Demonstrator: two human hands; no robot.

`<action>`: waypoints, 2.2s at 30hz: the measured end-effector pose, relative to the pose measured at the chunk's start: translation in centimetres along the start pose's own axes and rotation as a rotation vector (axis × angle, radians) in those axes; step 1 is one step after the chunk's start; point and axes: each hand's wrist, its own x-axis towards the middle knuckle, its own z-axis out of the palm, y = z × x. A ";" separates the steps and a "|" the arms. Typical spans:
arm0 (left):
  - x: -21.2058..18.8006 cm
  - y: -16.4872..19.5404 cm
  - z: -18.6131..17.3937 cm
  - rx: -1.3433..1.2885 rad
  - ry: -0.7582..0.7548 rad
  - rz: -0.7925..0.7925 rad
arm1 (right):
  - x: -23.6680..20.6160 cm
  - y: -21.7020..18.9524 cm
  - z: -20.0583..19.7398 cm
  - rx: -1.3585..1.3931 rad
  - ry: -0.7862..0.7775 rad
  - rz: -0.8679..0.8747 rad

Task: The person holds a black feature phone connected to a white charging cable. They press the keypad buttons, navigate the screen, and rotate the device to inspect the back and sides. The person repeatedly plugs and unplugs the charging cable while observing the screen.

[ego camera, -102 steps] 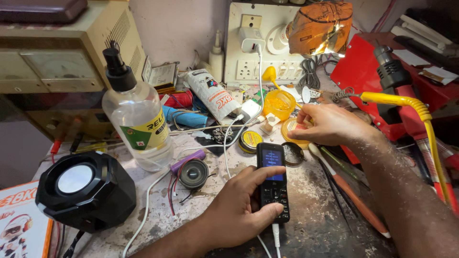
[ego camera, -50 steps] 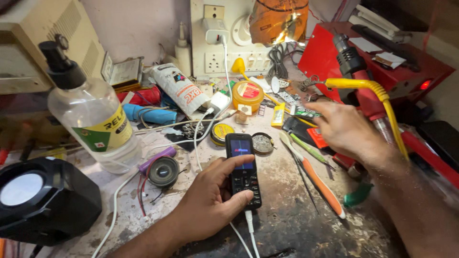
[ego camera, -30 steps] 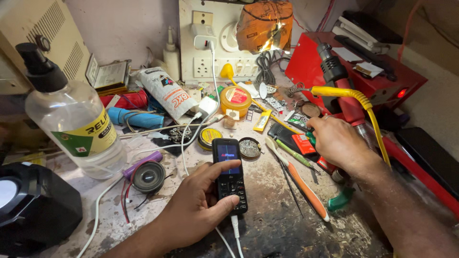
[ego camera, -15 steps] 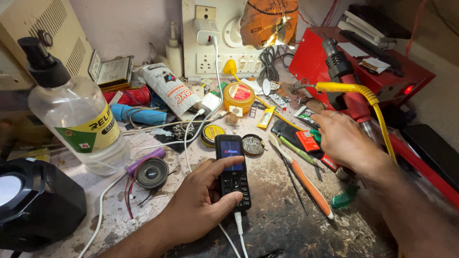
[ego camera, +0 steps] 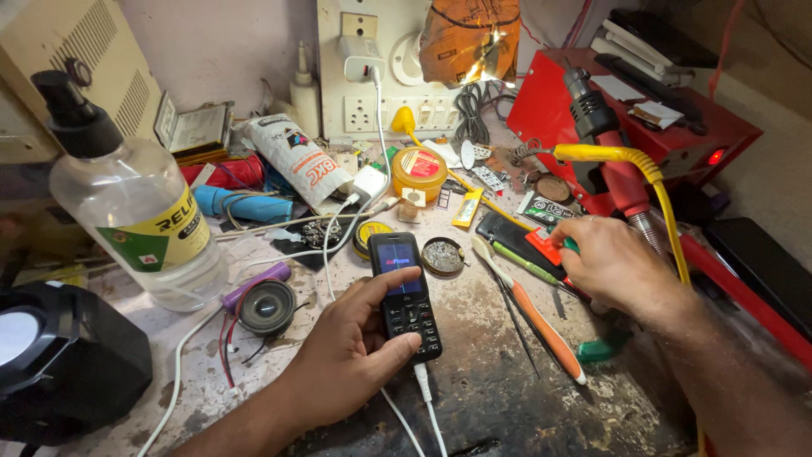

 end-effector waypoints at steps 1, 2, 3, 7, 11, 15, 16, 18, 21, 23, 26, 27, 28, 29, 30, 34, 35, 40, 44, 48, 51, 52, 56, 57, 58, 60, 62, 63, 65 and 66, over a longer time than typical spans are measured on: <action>0.0 -0.2 0.0 -0.036 -0.006 -0.009 | 0.2 -0.3 0.1 0.018 0.044 -0.027; -0.1 -0.4 0.1 -0.054 -0.012 -0.014 | 0.3 -0.7 0.2 0.036 0.087 -0.052; -0.2 -0.5 0.2 -0.070 -0.018 -0.017 | 0.4 -1.2 0.3 0.048 0.041 -0.057; -0.3 -1.0 0.5 -0.129 -0.030 -0.007 | 0.9 -2.7 0.3 0.011 -0.107 -0.047; -0.6 -1.1 0.5 -0.086 -0.020 -0.003 | 0.8 -2.8 -0.2 -0.067 -0.115 0.019; -0.8 -1.1 0.8 -0.102 -0.024 0.005 | -0.7 -2.3 -0.4 0.018 0.010 -0.034; -0.9 -1.1 0.8 -0.109 -0.025 0.010 | -1.3 -2.0 -0.5 0.095 0.043 -0.080; -0.9 -1.1 0.7 -0.105 -0.020 -0.014 | -2.5 -1.3 -1.0 0.172 0.035 -0.050; -1.1 -1.1 0.6 -0.107 -0.022 -0.022 | -4.4 0.1 -2.2 0.126 0.009 0.081; -1.3 -1.2 0.5 -0.106 -0.025 -0.017 | -5.0 0.9 -3.0 0.044 0.117 0.026; -1.5 -1.3 0.5 -0.103 -0.027 -0.011 | -5.2 1.1 -3.2 0.174 -0.020 0.316; -1.6 -1.3 0.5 -0.104 -0.024 -0.016 | -5.1 1.0 -3.1 0.194 -0.052 0.320; -1.7 -1.3 0.6 -0.106 -0.025 -0.021 | -5.2 1.1 -3.1 0.214 -0.084 0.327; -1.8 -1.3 0.7 -0.115 -0.027 -0.019 | -5.3 1.1 -3.0 0.233 -0.116 0.337; -1.8 -1.3 0.7 -0.123 -0.029 -0.018 | -5.5 1.2 -3.0 0.197 -0.123 0.312; -1.8 -1.5 0.9 -0.123 -0.022 -0.028 | -6.4 2.3 -2.7 0.168 -0.319 0.256; -1.6 -1.6 0.9 -0.128 -0.025 -0.021 | -6.6 2.7 -2.6 0.189 -0.408 0.251; -1.5 -1.9 1.1 -0.131 -0.030 -0.018 | -8.1 3.7 -1.7 -0.086 -0.335 -0.227; -1.4 -2.0 1.2 -0.121 0.005 -0.012 | -7.9 3.2 -1.3 -0.181 -0.356 -0.243; -1.2 -2.1 1.2 -0.108 0.047 -0.002 | -6.2 1.8 -1.6 -0.050 -0.220 -0.274; -1.1 -2.1 1.1 -0.115 0.058 -0.007 | -3.6 -0.3 -0.7 0.137 -0.139 -0.282; -1.1 -2.1 1.1 -0.118 0.062 -0.012 | -2.6 -1.1 -0.2 0.149 -0.089 -0.299; -1.2 -1.8 0.9 -0.050 0.109 0.045 | 1.1 -3.9 1.5 0.171 0.017 -0.413; -1.2 -1.6 0.9 -0.032 0.120 0.061 | 1.8 -4.5 1.8 0.124 0.116 -0.544; -1.1 -1.5 0.9 -0.016 0.130 0.080 | 2.4 -5.0 2.0 0.072 0.216 -0.674; -1.0 -1.1 0.9 -0.011 0.128 0.005 | 3.2 -5.5 1.8 0.006 0.160 -0.664; -1.1 -0.7 0.7 0.106 0.114 0.012 | 3.6 -5.8 1.5 -0.018 -0.151 -0.392; -1.1 -0.6 0.6 0.220 0.099 0.052 | 3.9 -6.0 1.4 -0.031 -0.128 -0.372; -1.3 -0.2 0.4 0.362 0.074 0.092 | 4.4 -6.2 1.4 -0.052 -0.082 -0.330; -1.3 -0.1 0.4 0.387 0.063 0.093 | 4.7 -6.6 1.6 0.042 0.003 -0.407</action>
